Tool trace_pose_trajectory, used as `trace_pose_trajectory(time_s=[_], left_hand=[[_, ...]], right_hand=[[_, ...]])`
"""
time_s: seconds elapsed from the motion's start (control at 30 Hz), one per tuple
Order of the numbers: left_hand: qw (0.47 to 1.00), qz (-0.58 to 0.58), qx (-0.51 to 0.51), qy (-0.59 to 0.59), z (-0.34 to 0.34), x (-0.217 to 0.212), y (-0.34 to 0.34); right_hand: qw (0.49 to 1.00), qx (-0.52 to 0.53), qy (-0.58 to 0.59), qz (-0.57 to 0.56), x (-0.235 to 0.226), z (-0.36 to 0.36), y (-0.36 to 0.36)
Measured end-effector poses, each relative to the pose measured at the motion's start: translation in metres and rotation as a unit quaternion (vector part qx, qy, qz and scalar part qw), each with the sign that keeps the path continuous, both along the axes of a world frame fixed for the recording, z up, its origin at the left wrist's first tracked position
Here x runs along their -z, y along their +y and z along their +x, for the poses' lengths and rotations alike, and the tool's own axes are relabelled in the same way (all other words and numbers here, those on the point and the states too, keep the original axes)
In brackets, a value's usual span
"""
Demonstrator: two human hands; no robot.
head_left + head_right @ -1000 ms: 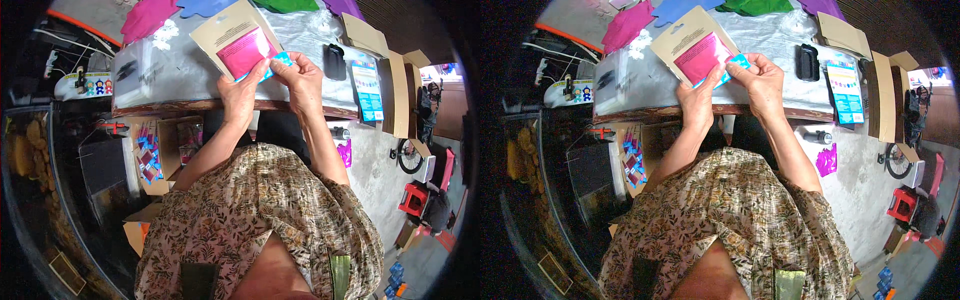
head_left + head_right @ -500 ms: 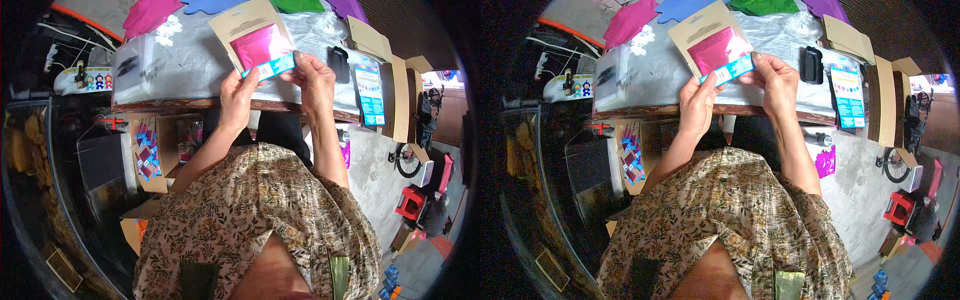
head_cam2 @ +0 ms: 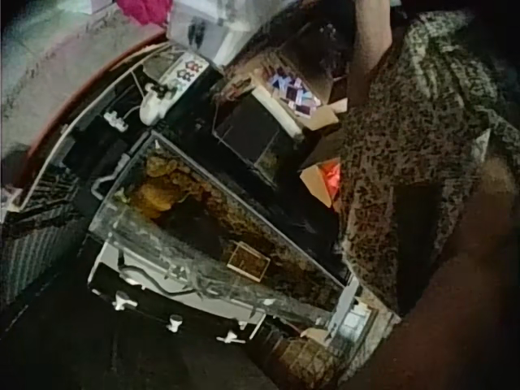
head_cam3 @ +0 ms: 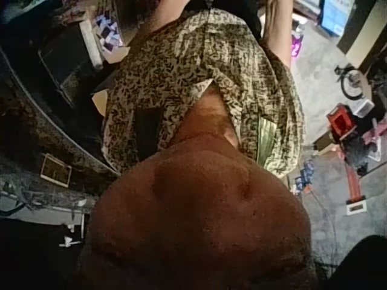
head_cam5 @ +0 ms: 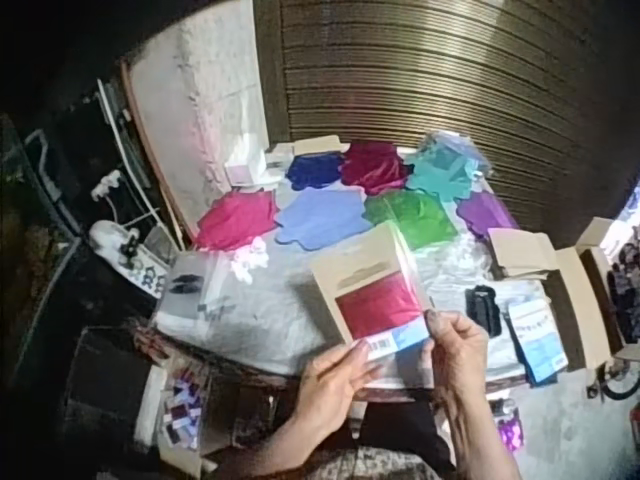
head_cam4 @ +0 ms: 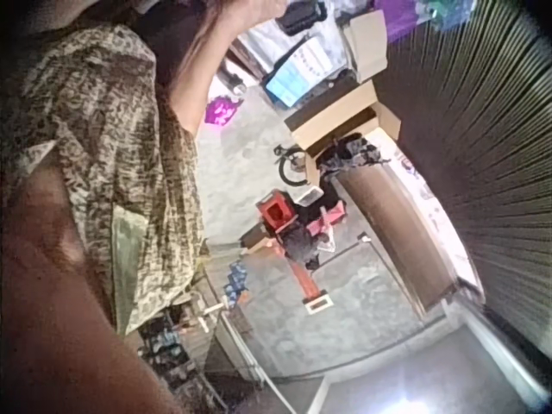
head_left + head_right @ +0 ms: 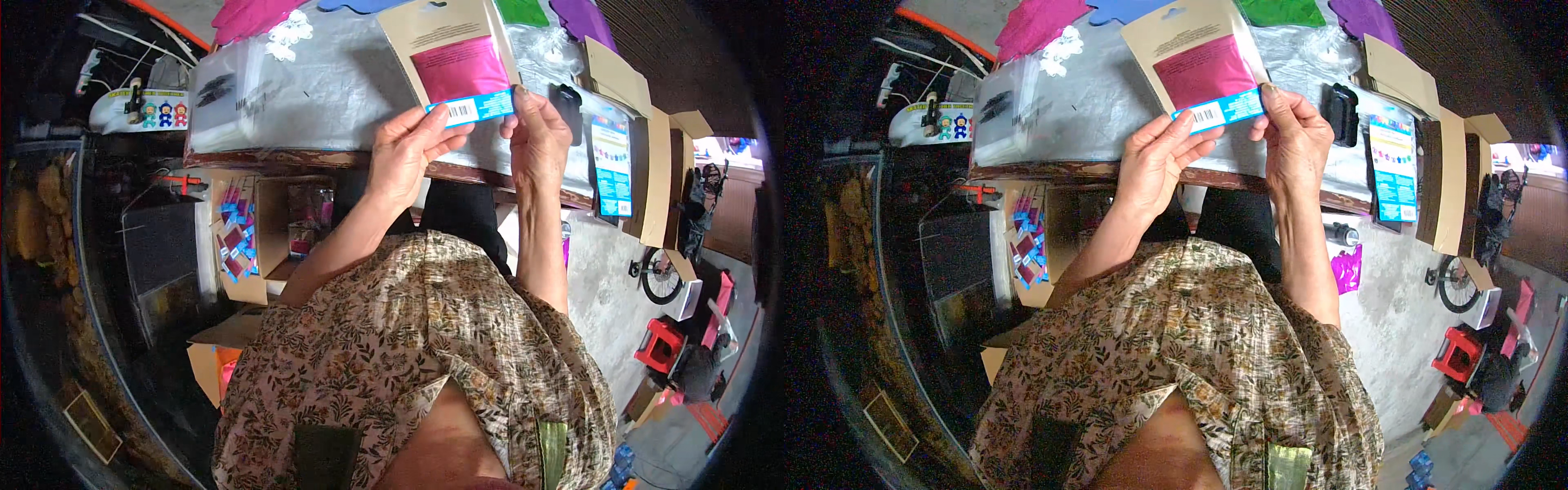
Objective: Folding colorful fabric pieces and placing them into individual retail packages with cardboard inserts.
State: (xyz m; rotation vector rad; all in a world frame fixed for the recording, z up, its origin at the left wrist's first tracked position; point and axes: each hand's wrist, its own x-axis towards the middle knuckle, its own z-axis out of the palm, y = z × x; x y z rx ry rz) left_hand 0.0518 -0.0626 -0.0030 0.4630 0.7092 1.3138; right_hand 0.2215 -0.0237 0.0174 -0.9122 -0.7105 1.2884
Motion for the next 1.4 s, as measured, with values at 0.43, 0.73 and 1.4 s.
trace_pose_trajectory(time_s=[0.43, 0.73, 1.4], left_hand=[[0.992, 0.057, -0.085, 0.074, -0.004, 0.001, 0.006], [0.979, 0.086, -0.120, 0.143, 0.006, -0.005, 0.006], [0.980, 0.097, -0.025, 0.172, 0.008, -0.027, 0.017]], right_hand=[[0.998, -0.051, -0.038, -0.012, -0.009, 0.000, 0.003], [0.999, -0.027, -0.023, 0.012, -0.005, -0.010, 0.003], [0.999, -0.012, 0.023, -0.028, -0.010, -0.009, 0.012]])
